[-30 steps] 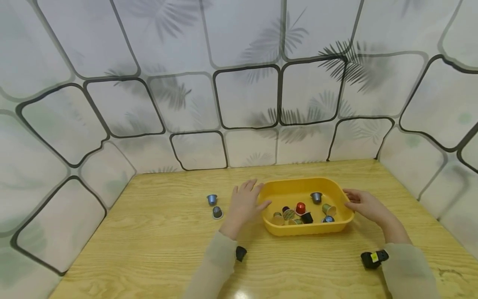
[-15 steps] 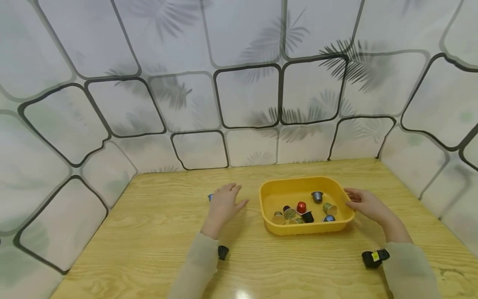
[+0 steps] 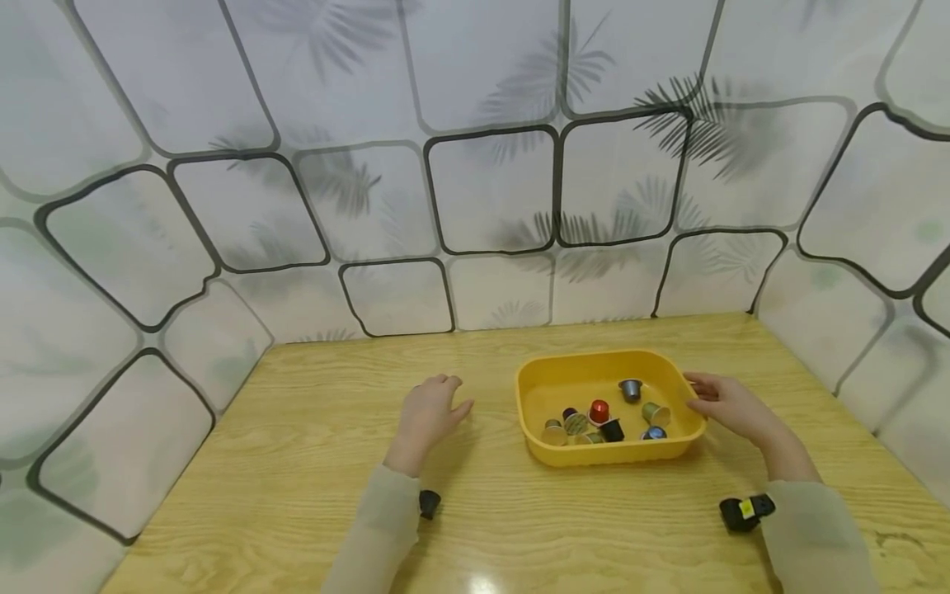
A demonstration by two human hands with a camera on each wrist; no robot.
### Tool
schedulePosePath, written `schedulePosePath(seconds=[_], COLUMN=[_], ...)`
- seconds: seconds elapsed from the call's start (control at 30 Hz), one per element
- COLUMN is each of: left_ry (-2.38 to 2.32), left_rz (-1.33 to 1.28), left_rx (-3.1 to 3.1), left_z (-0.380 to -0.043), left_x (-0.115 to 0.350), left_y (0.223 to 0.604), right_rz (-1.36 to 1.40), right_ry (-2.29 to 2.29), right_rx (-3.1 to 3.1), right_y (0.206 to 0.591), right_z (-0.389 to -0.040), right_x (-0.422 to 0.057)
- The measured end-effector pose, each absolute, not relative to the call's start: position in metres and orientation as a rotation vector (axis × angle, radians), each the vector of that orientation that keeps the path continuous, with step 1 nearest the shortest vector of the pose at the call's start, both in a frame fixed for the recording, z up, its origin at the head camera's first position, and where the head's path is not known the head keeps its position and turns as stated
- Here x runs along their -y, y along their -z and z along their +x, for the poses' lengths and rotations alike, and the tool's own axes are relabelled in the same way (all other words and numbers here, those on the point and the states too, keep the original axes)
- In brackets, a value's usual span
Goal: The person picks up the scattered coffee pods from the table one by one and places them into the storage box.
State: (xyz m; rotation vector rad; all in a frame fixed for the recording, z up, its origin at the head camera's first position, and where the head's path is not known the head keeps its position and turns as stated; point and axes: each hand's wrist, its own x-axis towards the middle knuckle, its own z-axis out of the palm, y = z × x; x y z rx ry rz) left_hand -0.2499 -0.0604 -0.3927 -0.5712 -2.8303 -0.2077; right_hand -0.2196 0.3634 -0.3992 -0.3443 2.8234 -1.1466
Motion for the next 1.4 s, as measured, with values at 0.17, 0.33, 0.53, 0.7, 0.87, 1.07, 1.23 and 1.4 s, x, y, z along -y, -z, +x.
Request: schedulePosePath(seconds=[0.17,0.33,0.53,0.7,0.87,1.07,1.23,1.4], left_ry=[0.212,0.247,0.261,0.260,0.260,0.266,0.274,0.280], left_rz=[-0.548,-0.526,-0.515,-0.483,-0.491,-0.503,-0.503,-0.505], left_rx=[2.860,2.898,2.941,3.002,3.011,3.004,3.041,3.071], left_z=[-0.252,-0.253,-0.254,-0.256,-0.256,-0.252,-0.250,-0.251], left_x=[0.064,0.068,0.073,0.075,0.077,0.078,0.079,0.080], left_y=[0.394,0.395,0.398,0.398,0.398,0.397,0.396,0.397], right_rz=[-0.352,-0.355,-0.340,-0.339,-0.337,-0.339,-0.333,-0.326], right_ry=[1.143,1.148,1.142,1.131,1.143,1.152,1.147,1.140], right_rx=[-2.831,-2.827,-2.824,-2.831,-2.824,-2.818,-2.817,-2.819], right_y=[0.399,0.398,0.399,0.400,0.399,0.399,0.400,0.399], right_z=[-0.220,-0.220,-0.220,-0.220,-0.220,-0.220,-0.220,-0.220], right_x=[-0.363,-0.362,-0.362,-0.363,-0.363,-0.363,-0.364,-0.362])
